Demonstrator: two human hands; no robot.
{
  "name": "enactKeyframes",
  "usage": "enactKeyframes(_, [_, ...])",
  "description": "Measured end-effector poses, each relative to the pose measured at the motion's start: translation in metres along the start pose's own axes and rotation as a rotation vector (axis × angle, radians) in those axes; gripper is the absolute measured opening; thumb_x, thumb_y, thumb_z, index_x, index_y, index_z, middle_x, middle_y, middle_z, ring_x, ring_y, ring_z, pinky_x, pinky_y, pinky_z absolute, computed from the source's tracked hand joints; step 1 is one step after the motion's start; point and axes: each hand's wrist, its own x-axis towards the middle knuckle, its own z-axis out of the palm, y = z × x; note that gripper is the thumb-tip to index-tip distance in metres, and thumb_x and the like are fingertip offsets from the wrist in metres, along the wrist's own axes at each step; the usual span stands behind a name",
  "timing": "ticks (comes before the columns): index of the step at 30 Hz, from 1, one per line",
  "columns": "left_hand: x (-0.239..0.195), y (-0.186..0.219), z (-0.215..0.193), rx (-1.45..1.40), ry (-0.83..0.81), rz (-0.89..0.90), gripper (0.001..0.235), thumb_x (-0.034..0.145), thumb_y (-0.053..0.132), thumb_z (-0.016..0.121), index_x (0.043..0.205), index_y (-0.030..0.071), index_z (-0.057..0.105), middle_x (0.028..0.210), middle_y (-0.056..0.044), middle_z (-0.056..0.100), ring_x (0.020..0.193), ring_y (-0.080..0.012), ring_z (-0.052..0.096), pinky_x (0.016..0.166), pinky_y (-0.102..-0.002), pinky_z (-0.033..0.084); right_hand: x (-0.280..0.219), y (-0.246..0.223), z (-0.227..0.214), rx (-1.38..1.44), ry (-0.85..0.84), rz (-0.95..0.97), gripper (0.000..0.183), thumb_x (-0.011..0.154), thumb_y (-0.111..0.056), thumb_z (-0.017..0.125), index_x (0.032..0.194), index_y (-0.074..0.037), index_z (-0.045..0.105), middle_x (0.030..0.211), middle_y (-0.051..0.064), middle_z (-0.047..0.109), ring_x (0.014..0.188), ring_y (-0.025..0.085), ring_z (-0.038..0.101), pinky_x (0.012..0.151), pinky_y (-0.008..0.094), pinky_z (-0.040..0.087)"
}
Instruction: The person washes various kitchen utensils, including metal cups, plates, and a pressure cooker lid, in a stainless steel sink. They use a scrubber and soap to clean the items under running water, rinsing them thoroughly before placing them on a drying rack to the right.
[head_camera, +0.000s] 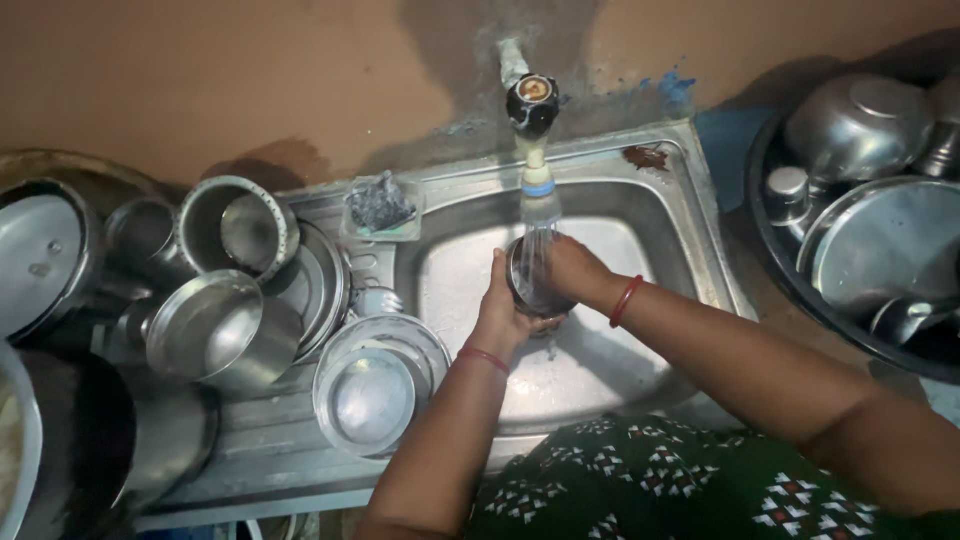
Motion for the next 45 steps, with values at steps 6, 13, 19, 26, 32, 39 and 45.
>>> enactKeyframes(6, [0.004,-0.009,-0.004,0.078,0.096,0.15,0.083,0.091,0.079,0.042,0.142,0.014,0.055,0.127,-0.011,0.067,0.107,-0.0309,0.068,0.077,-0.048,0.045,-0.021,-0.003,0.01,0.382,-0.315,0.327,0.024,0.089,-0.014,0.065,0.108,-0.001,0.071,0.1,0.018,0.076,0.094,0.029,0.074,0.087,0.041,0.057])
enactKeyframes(13, [-0.005,-0.015,-0.029,0.22,-0.018,0.34,0.064,0.104,0.059,0.038,0.151,0.018,0.051,0.136,-0.003,0.063,0.113,-0.0213,0.062,0.091,-0.044,0.052,-0.021,0.021,0.011,1.461,-0.136,0.489,0.032,0.092,0.006,0.048,0.122,0.004,0.058,0.113,0.016,0.069,0.104,0.028,0.07,0.099,0.046,0.056])
enactKeyframes(19, [-0.091,0.007,-0.037,1.048,0.18,0.798,0.037,0.102,0.039,0.058,0.116,0.012,0.079,0.114,-0.012,0.08,0.108,-0.0202,0.076,0.095,-0.033,0.056,-0.029,0.037,-0.011,1.628,-0.059,0.685,0.034,0.098,0.002,0.038,0.128,0.002,0.053,0.123,0.015,0.066,0.114,0.029,0.067,0.106,0.05,0.053])
enactKeyframes(26, [-0.205,0.016,-0.038,1.659,0.8,1.111,0.02,0.086,0.023,0.073,0.096,0.007,0.076,0.093,-0.013,0.07,0.09,-0.034,0.066,0.084,-0.046,0.051,-0.044,0.042,-0.049,1.72,0.104,0.697,0.037,0.099,-0.004,0.037,0.132,-0.001,0.054,0.126,0.017,0.066,0.112,0.029,0.069,0.102,0.051,0.055])
enactKeyframes(32, [-0.213,0.008,-0.057,1.867,0.982,0.687,0.059,0.082,0.029,0.076,0.132,0.004,0.056,0.105,-0.016,0.065,0.097,-0.035,0.064,0.082,-0.046,0.051,-0.048,0.054,-0.082,1.811,0.145,0.69,0.036,0.103,-0.036,0.047,0.121,-0.007,0.059,0.112,0.012,0.072,0.103,0.028,0.072,0.09,0.049,0.057])
enactKeyframes(39, [-0.179,0.01,-0.116,2.029,0.934,0.905,0.089,0.074,0.009,0.062,0.156,-0.009,0.031,0.103,-0.02,0.064,0.097,-0.0356,0.064,0.083,-0.044,0.057,-0.063,0.063,-0.11,1.544,0.162,0.497,0.03,0.101,-0.026,0.072,0.123,-0.007,0.063,0.101,0.007,0.071,0.083,0.022,0.068,0.069,0.039,0.053])
enactKeyframes(45, [-0.144,0.048,-0.113,1.916,0.945,0.864,0.065,0.085,0.018,0.067,0.15,0.011,0.06,0.104,-0.022,0.064,0.095,-0.04,0.066,0.083,-0.052,0.054,-0.106,0.068,-0.19,1.238,0.543,0.057,0.043,0.091,-0.008,0.077,0.13,-0.001,0.061,0.11,0.003,0.072,0.099,0.012,0.067,0.087,0.026,0.056])
